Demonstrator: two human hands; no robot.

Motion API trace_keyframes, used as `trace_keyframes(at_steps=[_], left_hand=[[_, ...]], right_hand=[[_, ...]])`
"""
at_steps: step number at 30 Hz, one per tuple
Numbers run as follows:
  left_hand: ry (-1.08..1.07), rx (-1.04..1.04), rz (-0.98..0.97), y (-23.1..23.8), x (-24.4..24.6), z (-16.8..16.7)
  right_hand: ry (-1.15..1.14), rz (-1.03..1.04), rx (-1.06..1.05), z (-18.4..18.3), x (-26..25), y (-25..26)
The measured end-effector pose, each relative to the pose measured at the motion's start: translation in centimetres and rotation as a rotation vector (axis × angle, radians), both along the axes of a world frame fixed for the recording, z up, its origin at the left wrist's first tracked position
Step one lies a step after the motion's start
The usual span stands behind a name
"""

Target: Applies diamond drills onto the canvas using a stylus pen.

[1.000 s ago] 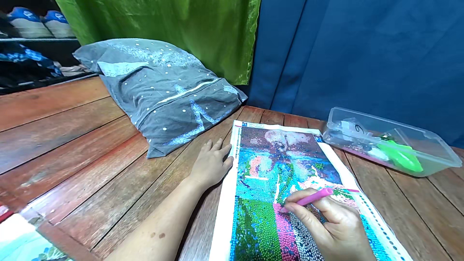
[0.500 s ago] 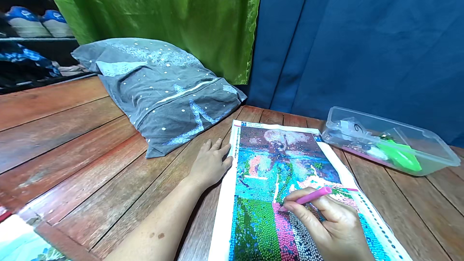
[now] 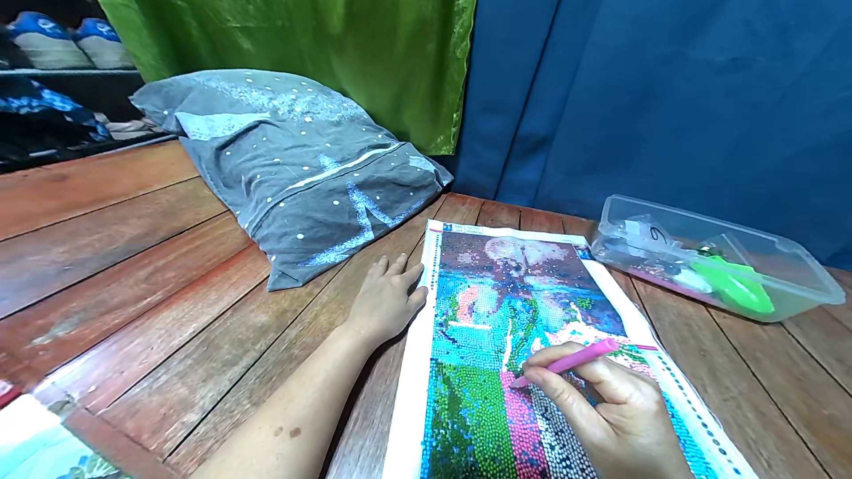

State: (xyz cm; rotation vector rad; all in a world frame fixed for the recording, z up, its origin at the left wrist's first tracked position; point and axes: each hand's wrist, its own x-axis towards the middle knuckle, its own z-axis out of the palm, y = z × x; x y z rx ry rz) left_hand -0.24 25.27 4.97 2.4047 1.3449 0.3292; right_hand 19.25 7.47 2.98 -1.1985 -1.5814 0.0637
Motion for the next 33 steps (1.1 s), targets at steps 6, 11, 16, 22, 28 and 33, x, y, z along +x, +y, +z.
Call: trace_keyframes(at_steps=[6,11,16,22,28,33], left_hand=[[0.008,-0.007,0.005,-0.05,0.06,0.11],[0.009,-0.006,0.009,-0.07,0.1,0.14],[0.011,-0.013,0.01,-0.16,0.14,0.3],[-0.003,-0.004,0.01,-0.21,0.07,0.2],[-0.009,-0.006,0.004,-0.08,0.01,0.05],[-0.008,-0.001,0.002,-0.12,0.04,0.12]], right_hand=[[-0.013,0.0,0.003,-0.03,-0.04,0.0],[-0.033,0.002,0.009,-0.01,-0.14,-0.01],[-0.023,0.001,0.006,0.05,-0.06,0.0],[0.009,-0.006,0.021,0.2,-0.02,0.23],[0.004,0.004,-0.002,0.2,-0.1,-0.05],[-0.026,0.007,0.003,0.05,-0.07,-0.08]])
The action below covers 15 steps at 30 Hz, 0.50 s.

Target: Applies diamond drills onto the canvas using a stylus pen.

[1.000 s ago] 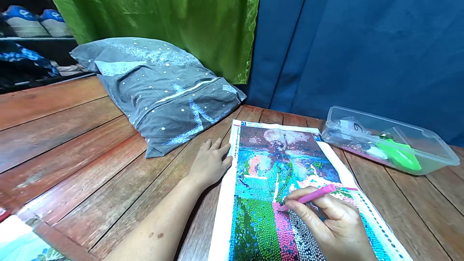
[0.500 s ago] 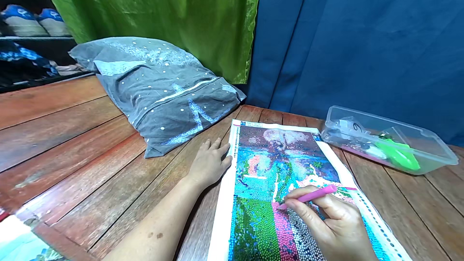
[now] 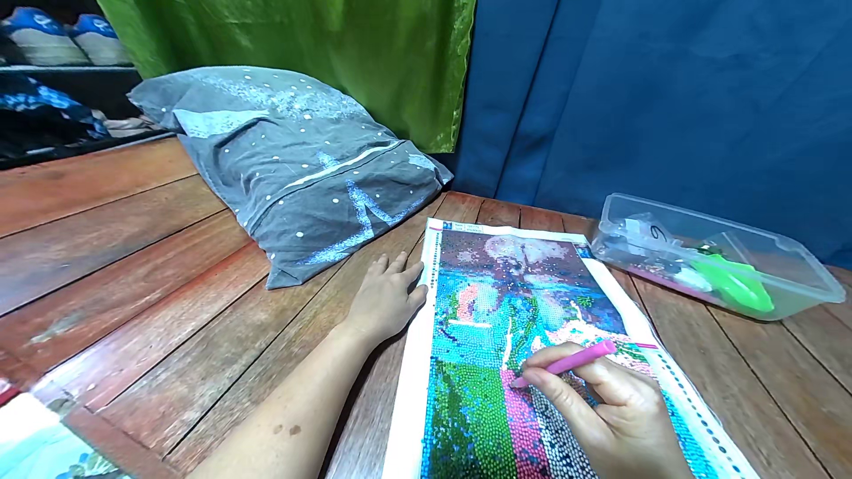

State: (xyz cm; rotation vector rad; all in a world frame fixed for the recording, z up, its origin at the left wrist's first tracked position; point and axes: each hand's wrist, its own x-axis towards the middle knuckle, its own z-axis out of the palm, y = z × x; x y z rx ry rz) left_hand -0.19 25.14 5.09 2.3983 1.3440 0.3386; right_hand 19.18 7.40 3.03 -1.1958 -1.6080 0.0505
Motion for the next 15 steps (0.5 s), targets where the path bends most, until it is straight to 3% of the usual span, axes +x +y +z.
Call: trace_keyframes(at_steps=[15], left_hand=[[0.014,0.0,-0.002,-0.05,0.07,0.08]], right_hand=[[-0.037,-0.008,0.016,-0.1,-0.05,-0.14]])
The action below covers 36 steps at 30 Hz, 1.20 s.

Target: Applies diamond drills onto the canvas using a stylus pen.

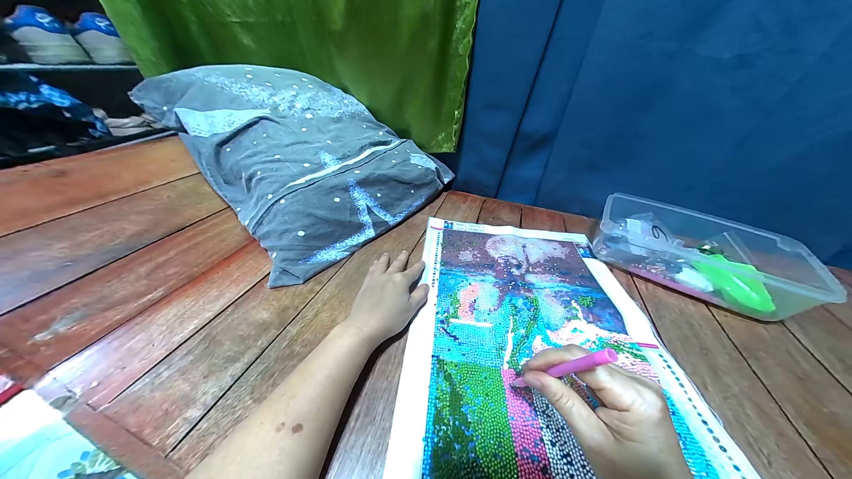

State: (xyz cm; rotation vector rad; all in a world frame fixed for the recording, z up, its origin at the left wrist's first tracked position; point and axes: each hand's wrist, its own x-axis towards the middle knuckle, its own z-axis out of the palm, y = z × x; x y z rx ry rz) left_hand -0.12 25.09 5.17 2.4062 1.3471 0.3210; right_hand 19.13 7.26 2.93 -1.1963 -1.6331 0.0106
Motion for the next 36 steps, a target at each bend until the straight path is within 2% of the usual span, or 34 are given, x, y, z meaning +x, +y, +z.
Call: trace_keyframes(at_steps=[9,19,36], left_hand=[[0.001,-0.007,-0.01,0.3,0.0,-0.1],[-0.011,0.003,0.003,0.1,-0.1,-0.2],[-0.026,0.011,-0.006,0.2,-0.2,-0.3]], right_hand=[[-0.006,0.007,0.012,-0.2,0.1,0.1],[0.133,-0.025,-0.007,0.9,0.3,-0.1],[0.123,-0.031,-0.065,0.3,0.3,-0.1]])
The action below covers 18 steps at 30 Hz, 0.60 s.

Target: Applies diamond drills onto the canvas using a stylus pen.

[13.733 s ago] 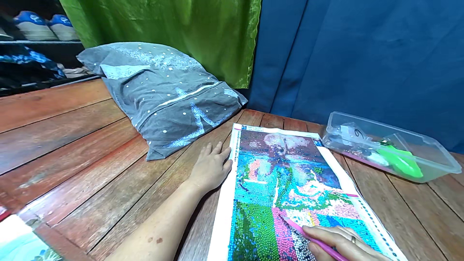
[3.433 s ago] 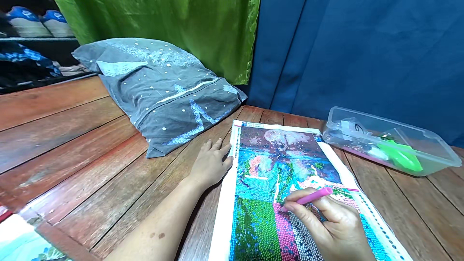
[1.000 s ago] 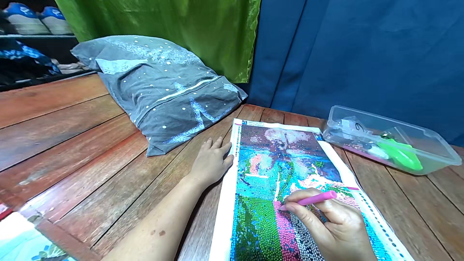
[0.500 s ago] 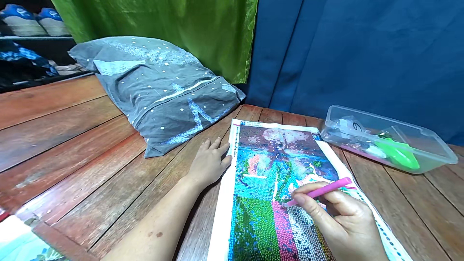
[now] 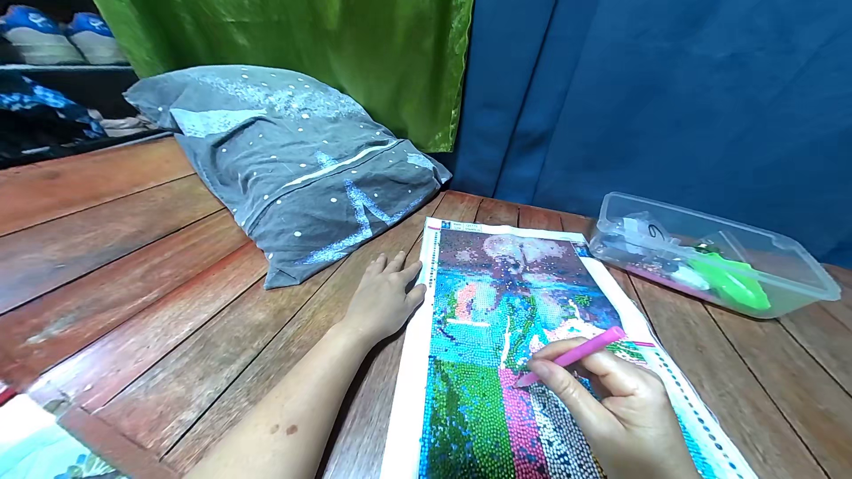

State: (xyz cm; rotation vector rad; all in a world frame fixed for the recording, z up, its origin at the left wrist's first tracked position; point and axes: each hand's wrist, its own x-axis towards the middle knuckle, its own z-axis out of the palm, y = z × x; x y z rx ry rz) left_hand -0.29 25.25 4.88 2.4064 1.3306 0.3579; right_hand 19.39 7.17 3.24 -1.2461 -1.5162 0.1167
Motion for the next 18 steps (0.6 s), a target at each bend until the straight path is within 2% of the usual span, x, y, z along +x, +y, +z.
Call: trace_keyframes(at_steps=[18], left_hand=[[0.033,-0.04,-0.004,0.25,0.05,0.32]], right_hand=[[-0.006,0.0,0.007,-0.09,0.04,0.04]])
